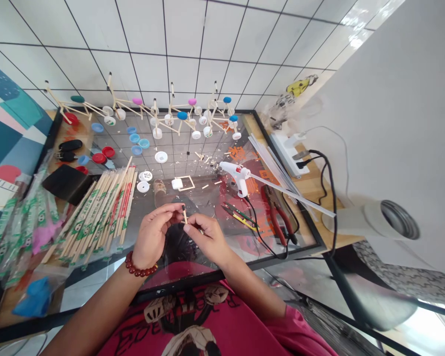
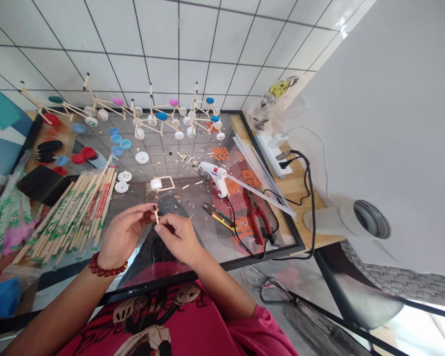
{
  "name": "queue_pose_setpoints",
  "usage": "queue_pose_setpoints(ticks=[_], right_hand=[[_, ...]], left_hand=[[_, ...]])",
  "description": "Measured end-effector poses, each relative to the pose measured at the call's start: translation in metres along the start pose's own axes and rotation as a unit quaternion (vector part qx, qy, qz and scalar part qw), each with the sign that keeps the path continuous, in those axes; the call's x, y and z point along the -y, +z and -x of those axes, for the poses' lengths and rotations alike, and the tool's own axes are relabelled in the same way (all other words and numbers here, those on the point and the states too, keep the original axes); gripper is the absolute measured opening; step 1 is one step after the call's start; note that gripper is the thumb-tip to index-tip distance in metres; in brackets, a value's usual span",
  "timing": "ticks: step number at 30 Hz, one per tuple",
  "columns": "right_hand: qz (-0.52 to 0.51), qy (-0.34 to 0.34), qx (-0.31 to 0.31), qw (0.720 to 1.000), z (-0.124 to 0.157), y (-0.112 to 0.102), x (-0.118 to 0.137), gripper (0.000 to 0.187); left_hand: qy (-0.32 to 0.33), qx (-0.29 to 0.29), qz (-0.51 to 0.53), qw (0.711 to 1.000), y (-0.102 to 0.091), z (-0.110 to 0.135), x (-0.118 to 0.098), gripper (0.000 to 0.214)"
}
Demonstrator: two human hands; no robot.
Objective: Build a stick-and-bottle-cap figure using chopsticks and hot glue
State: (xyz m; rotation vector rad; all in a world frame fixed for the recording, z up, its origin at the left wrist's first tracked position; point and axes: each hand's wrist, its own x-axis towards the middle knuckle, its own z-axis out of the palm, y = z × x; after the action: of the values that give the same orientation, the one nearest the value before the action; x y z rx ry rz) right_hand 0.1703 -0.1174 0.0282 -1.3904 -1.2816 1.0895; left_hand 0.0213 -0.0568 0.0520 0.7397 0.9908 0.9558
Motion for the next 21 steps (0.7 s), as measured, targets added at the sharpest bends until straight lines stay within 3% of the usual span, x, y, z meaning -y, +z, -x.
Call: queue_pose_setpoints(ticks=[3,7,11,21], right_hand=[[-0.029,0.003,0.020,0.999,-0.0001,-0.0017,0.0004,0.040],[-0.052,-0.003,0.037,0.998,0.0004,-0.0024,0.0008,0.043],[-0.037,-0.005,0.027,0.999,0.0009,-0.0025,0.0015,0.042],[-0.014,-0.018,0.012,1.000,0.0000,-0.0023,-0.0015,0.039]], left_hand=[[-0.019,-0.008,0.003,1.000,0.0001,-0.0018,0.0002,0.025],[-0.016,0.000,0.015,1.000,-0.0010,-0.0027,-0.0018,0.009],[0.005,0.024,0.029,0.999,-0.0041,-0.0024,-0.0051,0.016],[-0.019,-0.016,0.020,0.999,0.0050,-0.0007,-0.0061,0.021]])
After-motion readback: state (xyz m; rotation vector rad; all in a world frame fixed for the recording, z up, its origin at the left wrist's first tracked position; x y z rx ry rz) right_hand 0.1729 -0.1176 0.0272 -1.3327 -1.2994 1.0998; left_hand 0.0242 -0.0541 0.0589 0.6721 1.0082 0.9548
